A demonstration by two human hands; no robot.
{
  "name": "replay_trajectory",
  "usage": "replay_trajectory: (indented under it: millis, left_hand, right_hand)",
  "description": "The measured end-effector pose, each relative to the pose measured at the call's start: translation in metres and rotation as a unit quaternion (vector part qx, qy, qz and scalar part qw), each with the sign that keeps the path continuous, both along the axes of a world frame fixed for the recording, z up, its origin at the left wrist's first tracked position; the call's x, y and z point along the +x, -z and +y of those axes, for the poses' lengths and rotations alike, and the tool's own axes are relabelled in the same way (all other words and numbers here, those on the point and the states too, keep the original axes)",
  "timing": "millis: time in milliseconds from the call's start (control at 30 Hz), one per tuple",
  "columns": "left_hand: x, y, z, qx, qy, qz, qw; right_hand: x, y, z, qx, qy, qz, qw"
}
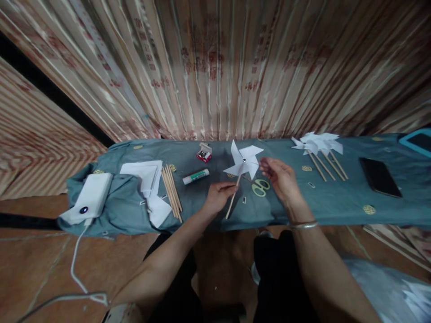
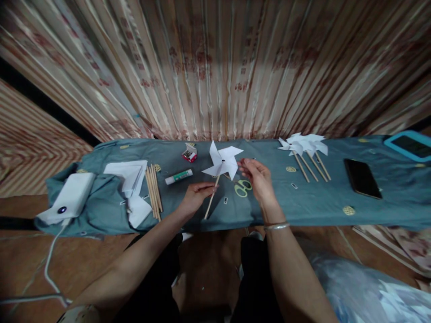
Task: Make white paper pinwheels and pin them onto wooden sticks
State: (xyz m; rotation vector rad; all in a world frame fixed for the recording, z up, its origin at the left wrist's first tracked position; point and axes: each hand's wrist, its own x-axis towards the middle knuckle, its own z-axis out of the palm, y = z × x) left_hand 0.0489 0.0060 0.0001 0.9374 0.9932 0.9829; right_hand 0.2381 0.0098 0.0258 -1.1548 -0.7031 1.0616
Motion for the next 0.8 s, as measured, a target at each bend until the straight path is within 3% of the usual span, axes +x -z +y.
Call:
replay_trajectory:
  millis: [333, 800]
  left_hand:
    - [-0.012, 0.002, -0.005, 0.010, 0.000, 0.005, 1.000]
    - [-0.005, 0.017, -0.010, 0.005, -0.008, 0.002, 1.000]
  right_hand:
    - [-0.009, 0.008, 0.001, -0.005, -0.015, -0.019, 1.000]
    - [-0.012, 0.008, -0.003, -0.036, -0.052, -0.017, 0.998]
